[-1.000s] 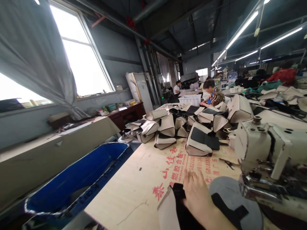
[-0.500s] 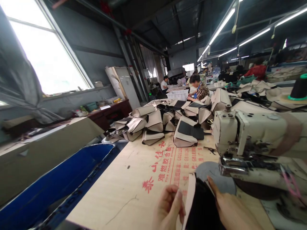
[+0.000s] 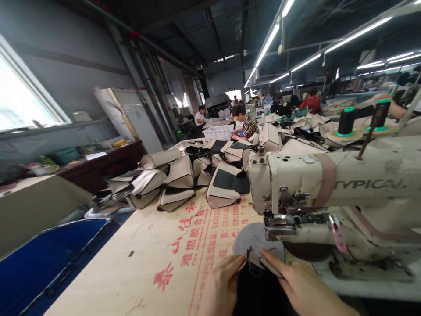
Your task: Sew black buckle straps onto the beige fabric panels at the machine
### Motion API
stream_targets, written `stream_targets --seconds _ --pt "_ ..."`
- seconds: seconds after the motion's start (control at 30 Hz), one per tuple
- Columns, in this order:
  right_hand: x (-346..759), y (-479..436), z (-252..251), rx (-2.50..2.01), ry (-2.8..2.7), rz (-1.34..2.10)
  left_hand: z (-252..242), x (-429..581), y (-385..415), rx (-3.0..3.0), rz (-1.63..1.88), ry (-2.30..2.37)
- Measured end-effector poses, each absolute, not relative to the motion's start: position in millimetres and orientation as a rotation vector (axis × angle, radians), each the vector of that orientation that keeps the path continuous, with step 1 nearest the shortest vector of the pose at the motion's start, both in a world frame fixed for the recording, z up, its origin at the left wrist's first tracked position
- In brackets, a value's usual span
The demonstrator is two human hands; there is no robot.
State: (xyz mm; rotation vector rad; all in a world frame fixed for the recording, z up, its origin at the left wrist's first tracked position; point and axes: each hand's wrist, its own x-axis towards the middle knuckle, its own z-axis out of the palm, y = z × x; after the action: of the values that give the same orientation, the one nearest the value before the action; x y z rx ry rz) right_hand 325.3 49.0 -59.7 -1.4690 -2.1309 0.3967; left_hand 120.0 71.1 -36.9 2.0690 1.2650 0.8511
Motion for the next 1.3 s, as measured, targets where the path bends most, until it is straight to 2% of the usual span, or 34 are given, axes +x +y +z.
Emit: stream_targets --seconds 0.13,0.37,0.63,0.9,1.13,1.3 --pt "337.5 65.8 -57.1 -1.449 -2.079 0.368 -34.7 119.6 97.7 2.155 0.768 1.17" --pt "344.7 76.8 -71.4 -1.221 -2.046 0.324 -41.0 134.0 96.1 2.165 0.794 1.227" --pt "340.8 77.6 -70.4 -1.223 -2.08 0.345 -26.9 145.6 106.5 2.224 0.786 1.199" --pt "348.8 75.7 -68.0 -1.155 -2.135 0.417 -23.0 136.8 99.9 2.255 0.597 1.024" --pt "344.3 80.8 -67.1 -1.008 -2.179 0.266 -29.9 128.2 99.8 2.41 0.698 1.004" --pt "344.4 83.4 -65.1 -0.918 -2.211 0.309 -32.9 128.3 99.9 2.643 0.894 0.82"
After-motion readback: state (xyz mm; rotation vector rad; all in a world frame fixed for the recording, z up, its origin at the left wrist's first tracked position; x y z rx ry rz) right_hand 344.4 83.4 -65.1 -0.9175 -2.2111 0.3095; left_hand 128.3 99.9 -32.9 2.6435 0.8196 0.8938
